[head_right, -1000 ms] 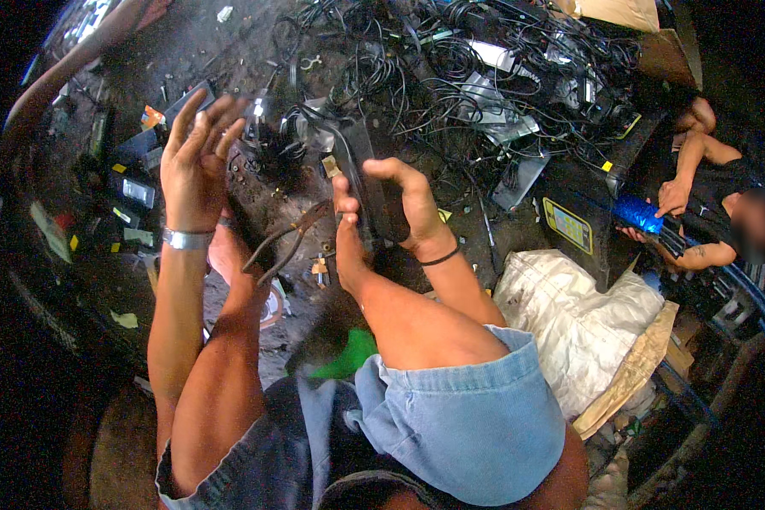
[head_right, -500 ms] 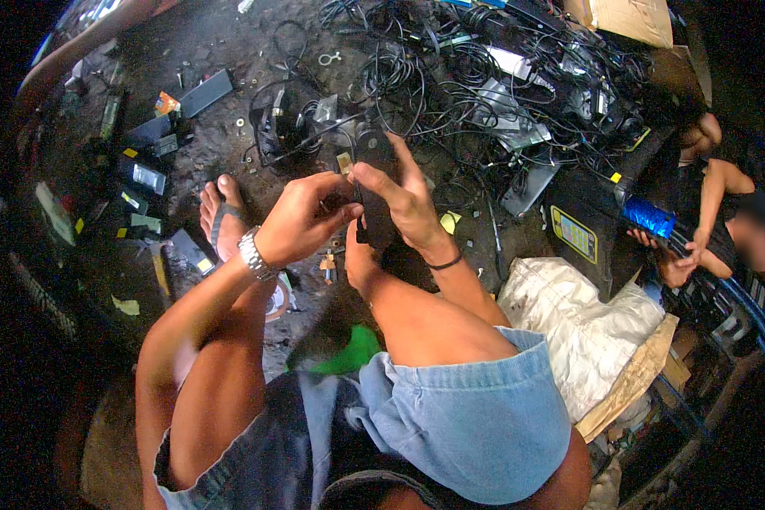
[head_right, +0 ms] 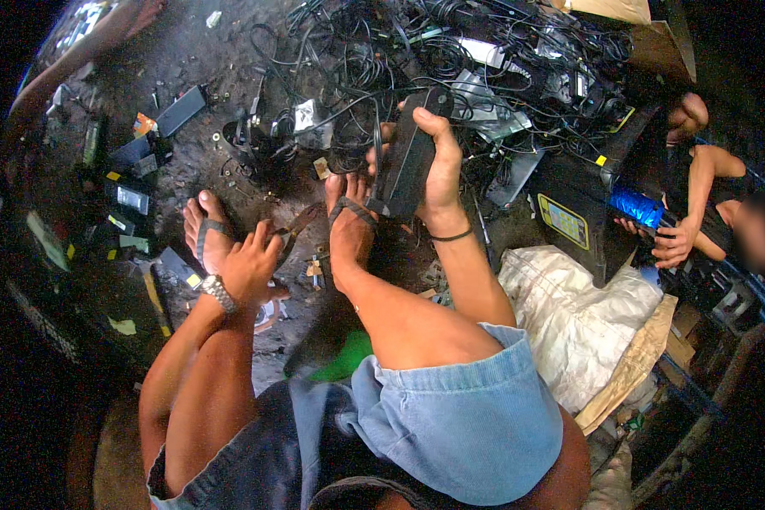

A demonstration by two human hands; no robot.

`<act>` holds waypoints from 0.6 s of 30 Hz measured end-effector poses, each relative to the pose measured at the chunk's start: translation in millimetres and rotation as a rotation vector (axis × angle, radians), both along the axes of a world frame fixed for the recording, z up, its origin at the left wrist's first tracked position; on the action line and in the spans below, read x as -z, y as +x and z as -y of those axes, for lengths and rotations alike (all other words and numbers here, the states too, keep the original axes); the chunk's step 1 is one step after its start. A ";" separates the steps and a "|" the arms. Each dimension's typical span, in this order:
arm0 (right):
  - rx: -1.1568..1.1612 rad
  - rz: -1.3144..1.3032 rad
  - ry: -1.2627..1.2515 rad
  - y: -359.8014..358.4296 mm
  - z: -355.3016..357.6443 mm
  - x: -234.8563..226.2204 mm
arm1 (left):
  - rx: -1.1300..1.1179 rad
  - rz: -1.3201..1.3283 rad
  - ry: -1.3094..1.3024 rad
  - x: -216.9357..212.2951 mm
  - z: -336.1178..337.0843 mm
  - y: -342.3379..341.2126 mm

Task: The person sits on the floor and uses pliers to pry open and break apart black plastic electronic power adapters. They repeatedly pick up adapters, apply force with the pliers to separate the casing, and place the broken pieces aside.

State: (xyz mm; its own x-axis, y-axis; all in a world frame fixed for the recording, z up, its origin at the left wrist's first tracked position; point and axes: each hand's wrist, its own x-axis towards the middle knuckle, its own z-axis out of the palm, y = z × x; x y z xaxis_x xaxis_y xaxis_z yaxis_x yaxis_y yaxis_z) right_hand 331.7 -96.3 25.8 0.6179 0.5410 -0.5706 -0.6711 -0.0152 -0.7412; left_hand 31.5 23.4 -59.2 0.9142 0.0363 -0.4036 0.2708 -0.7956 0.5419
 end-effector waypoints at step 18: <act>-0.046 -0.538 0.292 2.9 6.9 5.5 | -0.402 0.179 -1.292 -49.9 -36.9 8.7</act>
